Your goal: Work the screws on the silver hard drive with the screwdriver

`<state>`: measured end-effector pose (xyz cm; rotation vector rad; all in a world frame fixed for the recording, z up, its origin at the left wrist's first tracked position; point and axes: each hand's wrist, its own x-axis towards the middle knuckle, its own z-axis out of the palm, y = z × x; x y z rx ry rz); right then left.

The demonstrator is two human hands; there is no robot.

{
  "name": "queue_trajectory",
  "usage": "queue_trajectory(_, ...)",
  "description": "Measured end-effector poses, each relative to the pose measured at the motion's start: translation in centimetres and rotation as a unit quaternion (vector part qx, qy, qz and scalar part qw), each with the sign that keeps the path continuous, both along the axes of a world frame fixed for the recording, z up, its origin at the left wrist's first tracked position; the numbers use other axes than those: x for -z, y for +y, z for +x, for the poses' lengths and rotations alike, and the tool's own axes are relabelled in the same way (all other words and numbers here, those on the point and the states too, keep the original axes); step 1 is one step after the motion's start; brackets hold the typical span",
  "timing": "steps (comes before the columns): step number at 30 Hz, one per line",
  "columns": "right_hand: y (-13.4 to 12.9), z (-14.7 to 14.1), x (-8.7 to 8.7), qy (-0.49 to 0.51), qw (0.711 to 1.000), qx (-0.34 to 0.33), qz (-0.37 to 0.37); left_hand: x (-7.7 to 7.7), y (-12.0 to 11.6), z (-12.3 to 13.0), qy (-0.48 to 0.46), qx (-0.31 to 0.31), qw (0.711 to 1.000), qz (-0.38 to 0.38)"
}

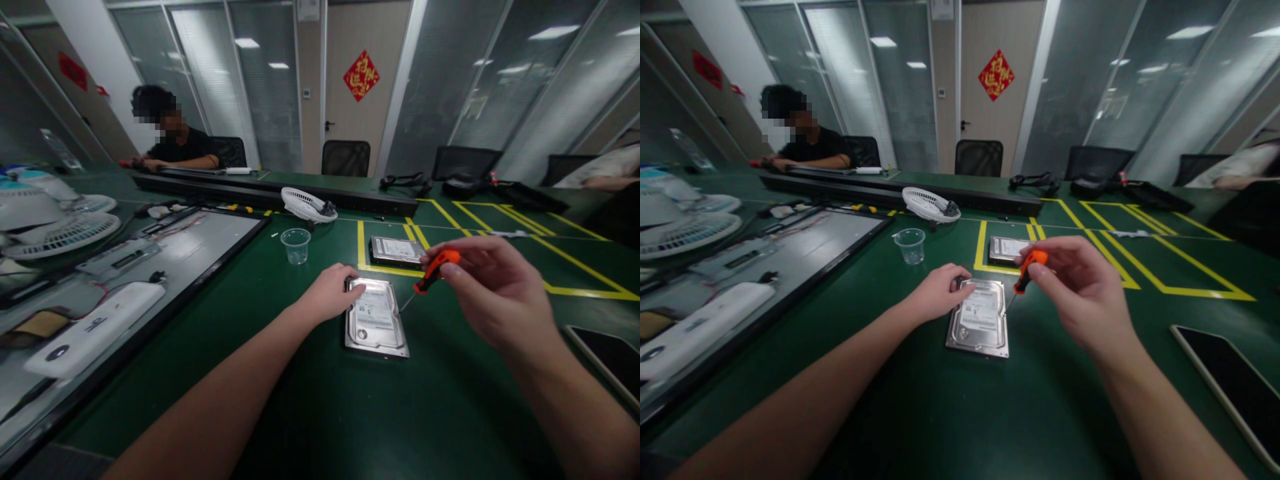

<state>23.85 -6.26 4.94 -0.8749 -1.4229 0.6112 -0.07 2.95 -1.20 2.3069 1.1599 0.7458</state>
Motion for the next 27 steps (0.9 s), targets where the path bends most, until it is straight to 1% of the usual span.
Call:
queue_trajectory(2, 0.09, 0.16, 0.07, -0.014, 1.000, 0.015, 0.010, 0.01, 0.02, 0.01, -0.001, 0.002, 1.000, -0.002)
queue_trajectory(4, 0.06, 0.16, -0.02, -0.023, 1.000, 0.017, 0.005, 0.01, 0.04, 0.04, -0.002, 0.004, 1.000, -0.001)
queue_trajectory(10, -0.25, -0.30, -0.46, 0.021, 0.998, -0.052, -0.026, -0.07, 0.04, 0.10, 0.006, 0.001, 1.000, -0.001)
queue_trajectory(12, -0.17, -0.16, -0.26, 0.010, 0.999, -0.045, -0.022, -0.06, 0.04, 0.10, 0.007, -0.001, 1.000, -0.002)
queue_trajectory(15, 0.05, 0.29, 0.17, -0.026, 1.000, 0.000, -0.011, 0.05, 0.08, 0.09, 0.003, 0.000, 1.000, 0.001)
queue_trajectory(17, 0.13, 0.46, 0.28, -0.033, 0.999, 0.016, -0.007, 0.11, 0.11, 0.08, 0.000, 0.003, 1.000, 0.002)
queue_trajectory(19, 0.10, 0.37, 0.17, -0.025, 1.000, 0.006, -0.011, 0.13, 0.11, 0.08, -0.001, 0.004, 1.000, 0.003)
queue_trajectory(22, -0.05, -0.02, -0.13, 0.001, 0.999, -0.032, -0.019, 0.04, 0.06, 0.10, 0.005, -0.001, 1.000, 0.003)
queue_trajectory(24, -0.11, -0.16, -0.16, 0.008, 0.999, -0.045, -0.019, -0.06, 0.01, 0.11, 0.011, -0.003, 1.000, -0.001)
queue_trajectory(27, -0.05, 0.11, 0.17, -0.019, 1.000, -0.016, -0.015, -0.19, -0.08, 0.11, 0.013, -0.003, 1.000, -0.006)
